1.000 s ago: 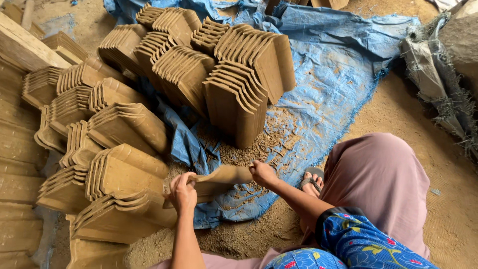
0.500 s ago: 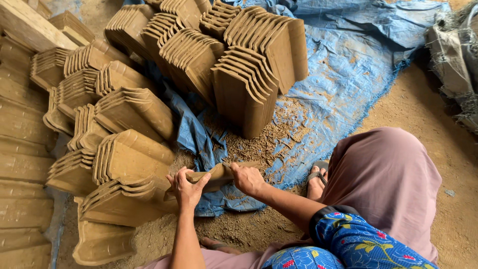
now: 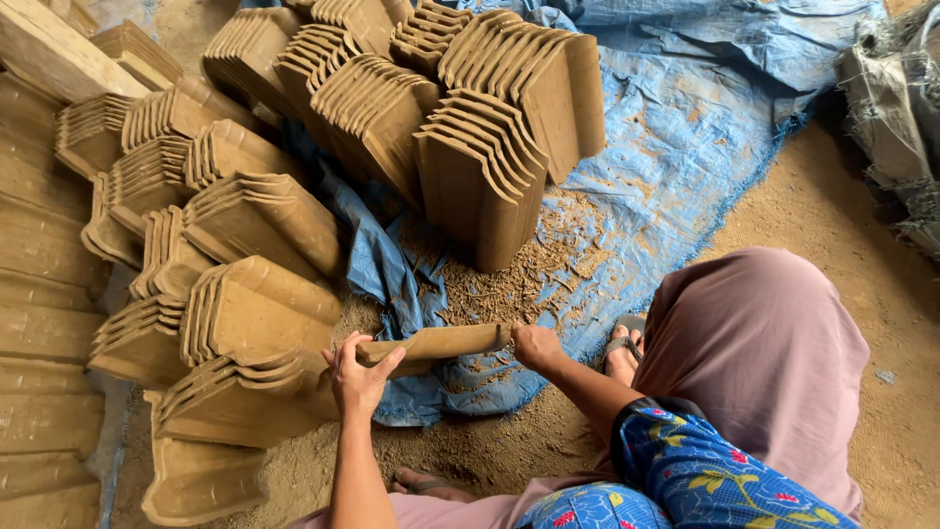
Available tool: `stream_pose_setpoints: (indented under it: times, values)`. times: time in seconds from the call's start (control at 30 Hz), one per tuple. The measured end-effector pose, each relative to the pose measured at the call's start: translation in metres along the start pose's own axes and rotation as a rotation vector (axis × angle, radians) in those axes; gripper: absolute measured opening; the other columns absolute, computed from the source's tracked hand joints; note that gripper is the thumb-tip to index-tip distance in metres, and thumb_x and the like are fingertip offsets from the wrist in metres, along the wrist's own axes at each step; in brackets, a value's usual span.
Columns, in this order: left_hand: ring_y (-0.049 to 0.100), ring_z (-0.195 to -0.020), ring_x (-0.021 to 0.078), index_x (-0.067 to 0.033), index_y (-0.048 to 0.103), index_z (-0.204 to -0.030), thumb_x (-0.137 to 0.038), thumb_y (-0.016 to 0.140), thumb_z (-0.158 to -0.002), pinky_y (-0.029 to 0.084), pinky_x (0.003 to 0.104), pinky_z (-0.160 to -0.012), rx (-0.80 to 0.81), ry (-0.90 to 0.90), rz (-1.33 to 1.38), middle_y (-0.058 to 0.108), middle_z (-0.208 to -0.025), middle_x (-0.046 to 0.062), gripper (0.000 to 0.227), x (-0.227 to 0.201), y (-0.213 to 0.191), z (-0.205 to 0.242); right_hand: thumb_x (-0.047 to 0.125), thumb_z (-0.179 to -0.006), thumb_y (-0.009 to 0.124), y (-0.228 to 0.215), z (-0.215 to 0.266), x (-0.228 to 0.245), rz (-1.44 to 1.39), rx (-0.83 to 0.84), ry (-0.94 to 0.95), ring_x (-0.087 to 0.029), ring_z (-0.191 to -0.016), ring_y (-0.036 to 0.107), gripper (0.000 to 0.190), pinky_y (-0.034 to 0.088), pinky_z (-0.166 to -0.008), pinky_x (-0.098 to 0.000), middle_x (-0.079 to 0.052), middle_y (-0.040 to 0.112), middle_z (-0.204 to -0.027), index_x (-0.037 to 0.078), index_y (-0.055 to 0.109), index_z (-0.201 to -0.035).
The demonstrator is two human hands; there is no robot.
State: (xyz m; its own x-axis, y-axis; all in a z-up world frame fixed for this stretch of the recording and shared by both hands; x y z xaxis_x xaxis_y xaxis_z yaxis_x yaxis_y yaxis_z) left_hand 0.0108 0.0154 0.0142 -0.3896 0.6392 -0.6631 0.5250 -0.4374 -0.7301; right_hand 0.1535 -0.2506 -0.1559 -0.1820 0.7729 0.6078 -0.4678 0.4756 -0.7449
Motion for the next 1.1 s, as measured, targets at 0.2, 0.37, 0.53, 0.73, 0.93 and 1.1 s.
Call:
stream_pose_setpoints:
  times: [0.2,0.37,0.53,0.73,0.93,1.1]
  values:
    - [0.043,-0.130,0.0370,-0.0245,0.063,-0.103,-0.064,0.083,-0.051,0.030,0.051,-0.111,-0.007,0.005,0.024,0.060,-0.127,0.001,0.068,0.014,-0.002,0.000,0.015,-0.092,0.040,-0.020,0.021,0.098,0.167,0.070,-0.125,-0.035,-0.076,0.068,0.020,0.057,-0.066,-0.0469,-0.019,0.062,-0.075,0.012,0.056,-0.105]
    - [0.038,-0.132,0.0434,-0.0221,0.063,-0.104,-0.061,0.083,-0.053,0.027,0.053,-0.112,0.016,-0.003,0.056,0.060,-0.126,0.004,0.067,0.025,-0.006,0.000,0.019,-0.092,0.030,-0.041,0.047,0.130,0.095,0.105,-0.239,-0.040,-0.079,0.067,0.019,0.052,-0.074,-0.0522,-0.022,0.064,-0.077,0.014,0.046,-0.101]
    - [0.037,-0.133,0.0445,-0.0233,0.063,-0.104,-0.059,0.084,-0.054,0.028,0.052,-0.111,0.014,0.008,0.058,0.060,-0.127,0.003,0.065,0.033,-0.002,-0.002,0.035,-0.097,0.019,-0.024,0.014,0.054,-0.189,0.060,0.028,-0.027,-0.064,0.068,0.044,0.056,-0.073,-0.0375,-0.017,0.067,-0.071,0.020,0.060,-0.091]
    - [0.051,-0.123,0.0343,-0.0173,0.062,-0.101,-0.057,0.086,-0.051,0.016,0.045,-0.118,-0.021,0.150,0.105,0.064,-0.119,0.005,0.068,0.021,0.001,-0.002,0.034,-0.096,0.019,0.031,-0.019,-0.033,0.026,0.112,0.237,-0.031,-0.070,0.064,0.057,0.049,-0.072,-0.0422,-0.018,0.060,-0.064,0.010,0.062,-0.067]
    - [0.054,-0.120,0.0325,-0.0132,0.062,-0.100,-0.057,0.087,-0.050,0.013,0.046,-0.120,-0.016,0.212,0.143,0.064,-0.118,0.009,0.071,0.018,0.004,-0.004,0.024,-0.085,0.056,0.021,-0.027,-0.011,0.376,0.218,0.234,-0.030,-0.086,0.070,0.018,0.054,-0.072,-0.0464,-0.011,0.069,-0.084,0.012,0.069,-0.089]
    - [0.056,-0.116,0.0324,-0.0140,0.062,-0.097,-0.054,0.088,-0.047,0.018,0.048,-0.117,-0.065,0.291,0.148,0.065,-0.114,0.009,0.069,0.010,0.005,-0.003,0.034,-0.094,0.054,-0.077,0.031,0.168,0.147,0.303,-0.237,-0.028,-0.080,0.069,0.026,0.058,-0.073,-0.0424,-0.016,0.068,-0.089,0.013,0.064,-0.106]
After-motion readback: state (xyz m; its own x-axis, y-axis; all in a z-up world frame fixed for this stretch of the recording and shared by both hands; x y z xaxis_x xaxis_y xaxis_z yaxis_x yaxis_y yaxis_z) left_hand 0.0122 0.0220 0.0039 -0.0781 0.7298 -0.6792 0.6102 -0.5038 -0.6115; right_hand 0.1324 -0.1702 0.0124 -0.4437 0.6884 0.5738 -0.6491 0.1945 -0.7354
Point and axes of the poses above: each hand's wrist, its own z-axis away from the middle knuckle, its own y-axis out of the palm, x = y × z, the point moved 2 cm from there along -z, towards the middle knuckle
